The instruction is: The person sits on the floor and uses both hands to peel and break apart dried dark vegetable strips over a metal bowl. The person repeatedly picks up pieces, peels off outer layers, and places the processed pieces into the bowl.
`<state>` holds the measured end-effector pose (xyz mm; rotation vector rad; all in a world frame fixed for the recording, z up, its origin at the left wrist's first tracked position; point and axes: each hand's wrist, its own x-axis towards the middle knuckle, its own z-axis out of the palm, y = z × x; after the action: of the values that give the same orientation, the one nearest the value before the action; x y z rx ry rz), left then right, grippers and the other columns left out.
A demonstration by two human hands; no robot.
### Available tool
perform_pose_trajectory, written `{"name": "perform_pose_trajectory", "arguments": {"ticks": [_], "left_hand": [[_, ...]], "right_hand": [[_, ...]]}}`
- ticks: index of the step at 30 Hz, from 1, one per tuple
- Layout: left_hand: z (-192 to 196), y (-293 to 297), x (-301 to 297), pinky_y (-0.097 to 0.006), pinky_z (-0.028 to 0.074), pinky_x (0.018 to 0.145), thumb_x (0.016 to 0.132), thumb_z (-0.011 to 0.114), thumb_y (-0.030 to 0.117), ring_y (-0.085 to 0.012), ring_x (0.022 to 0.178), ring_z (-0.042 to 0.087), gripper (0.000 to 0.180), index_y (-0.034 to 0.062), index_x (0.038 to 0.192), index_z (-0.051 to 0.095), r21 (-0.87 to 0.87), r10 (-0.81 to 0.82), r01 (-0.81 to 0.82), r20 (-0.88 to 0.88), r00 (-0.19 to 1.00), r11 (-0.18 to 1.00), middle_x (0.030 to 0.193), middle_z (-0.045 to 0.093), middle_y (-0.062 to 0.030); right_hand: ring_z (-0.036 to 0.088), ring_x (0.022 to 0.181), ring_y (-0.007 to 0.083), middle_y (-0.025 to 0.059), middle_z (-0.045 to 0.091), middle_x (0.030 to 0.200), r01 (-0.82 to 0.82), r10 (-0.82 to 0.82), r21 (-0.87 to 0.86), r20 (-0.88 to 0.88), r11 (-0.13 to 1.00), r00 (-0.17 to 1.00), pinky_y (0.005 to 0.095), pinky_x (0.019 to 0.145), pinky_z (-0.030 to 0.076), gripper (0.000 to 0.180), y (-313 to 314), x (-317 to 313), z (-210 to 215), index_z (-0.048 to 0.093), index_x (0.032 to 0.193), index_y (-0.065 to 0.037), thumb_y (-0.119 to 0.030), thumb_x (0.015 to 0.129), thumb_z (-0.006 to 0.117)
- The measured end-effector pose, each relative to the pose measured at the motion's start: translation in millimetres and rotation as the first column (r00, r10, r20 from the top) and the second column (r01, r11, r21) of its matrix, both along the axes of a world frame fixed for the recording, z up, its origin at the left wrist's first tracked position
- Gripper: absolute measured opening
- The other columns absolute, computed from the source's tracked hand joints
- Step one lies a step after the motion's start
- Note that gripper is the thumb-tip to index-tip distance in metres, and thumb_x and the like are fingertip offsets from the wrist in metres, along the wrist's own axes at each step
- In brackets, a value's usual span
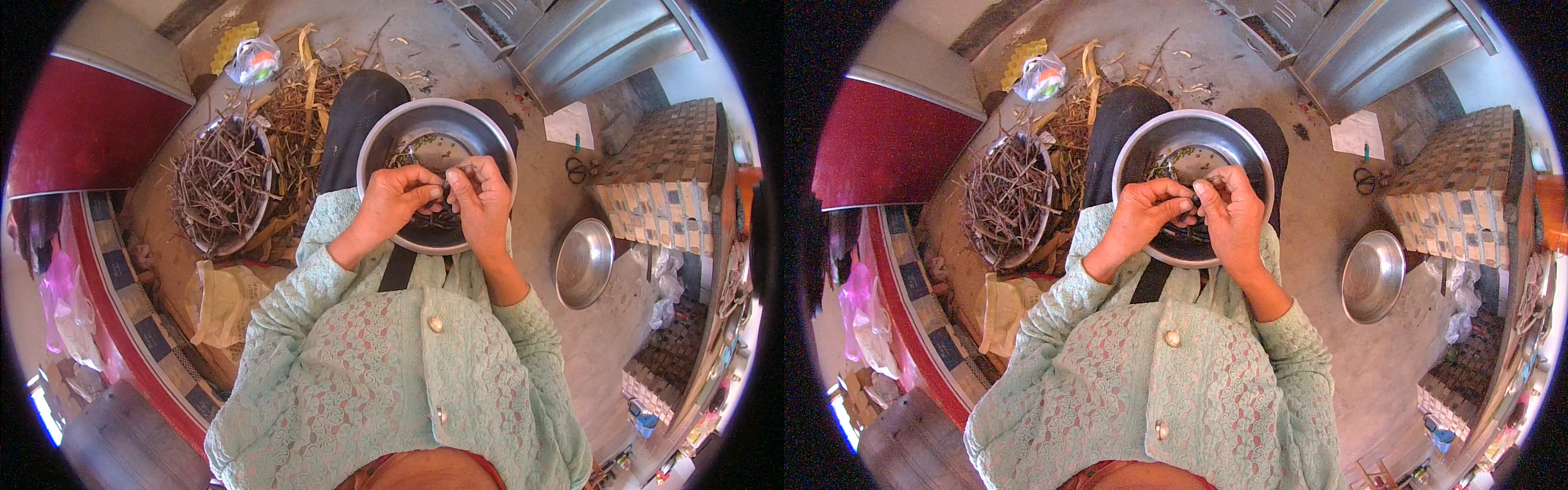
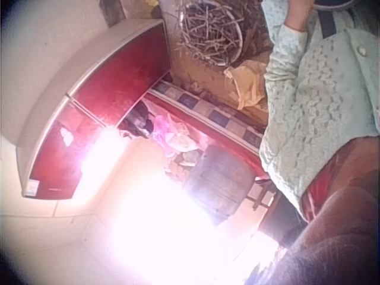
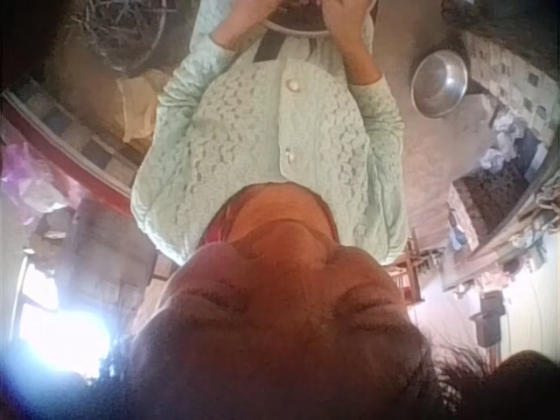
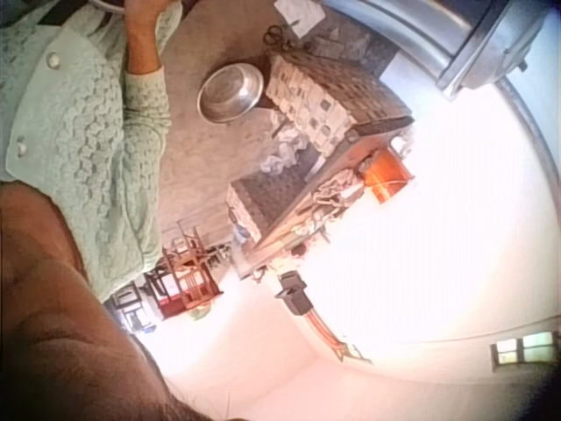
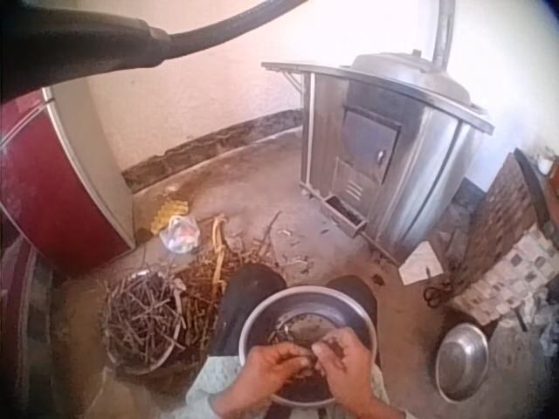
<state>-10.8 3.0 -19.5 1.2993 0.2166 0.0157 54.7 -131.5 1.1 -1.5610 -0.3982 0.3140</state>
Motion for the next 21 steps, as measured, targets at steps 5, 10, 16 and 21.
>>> {"name": "perform_pose_trajectory", "arguments": {"ticks": [5,10,16,21], "left_hand": [[1.9,1.5,0.7,-0.023,0.05,0.062,0.089,0.056,0.007,-0.0083,0.067,0.058,0.008,-0.0013,0.088,0.055,0.068,-0.054,0.055,-0.009,0.998,0.996,0.078,0.059,-0.003],[1.7,0.4,0.5,-0.023,0.05,0.061,0.091,0.054,0.01,-0.0076,0.065,0.055,0.012,0.0007,0.084,0.05,0.1,-0.081,0.081,-0.003,0.997,0.992,0.074,0.055,-0.0018],[6.6,-4.0,0.9,-0.024,0.047,0.059,0.09,0.055,0.008,-0.0086,0.064,0.054,0.011,0.0002,0.084,0.05,0.253,-0.018,0.022,-0.017,1.0,0.967,0.072,0.054,-0.0022],[11.3,-4.7,-0.5,-0.028,0.045,0.058,0.085,0.058,0.003,-0.0134,0.062,0.053,0.009,0.0004,0.086,0.049,0.532,0.023,-0.122,0.189,0.982,0.838,0.071,0.053,-0.007]], "right_hand": [[0.048,0.061,0.0043,-0.0002,0.054,0.074,-0.001,0.001,-0.028,0.0,1.0,1.0,0.0196,0.053,0.041,0.01,1.0,-0.5,1.1,0.051,0.089,-0.002,-0.007,0.086,0.06],[0.047,0.064,0.0053,0.0003,0.053,0.074,0.025,-0.023,-0.055,0.029,0.998,0.999,0.0208,0.058,0.042,0.012,0.2,-0.3,-4.5,0.051,0.089,-0.001,-0.009,0.086,0.061],[0.048,0.065,0.008,0.0026,0.053,0.073,0.07,-0.063,-0.088,0.084,0.994,0.994,0.0232,0.06,0.043,0.014,0.8,-1.7,-7.2,0.051,0.089,-0.001,-0.009,0.086,0.061],[0.049,0.064,0.0103,0.0058,0.054,0.072,0.105,-0.076,-0.151,0.188,0.983,0.979,0.0248,0.06,0.044,0.014,1.4,-3.8,-3.8,0.051,0.088,-0.001,-0.01,0.086,0.061]]}}
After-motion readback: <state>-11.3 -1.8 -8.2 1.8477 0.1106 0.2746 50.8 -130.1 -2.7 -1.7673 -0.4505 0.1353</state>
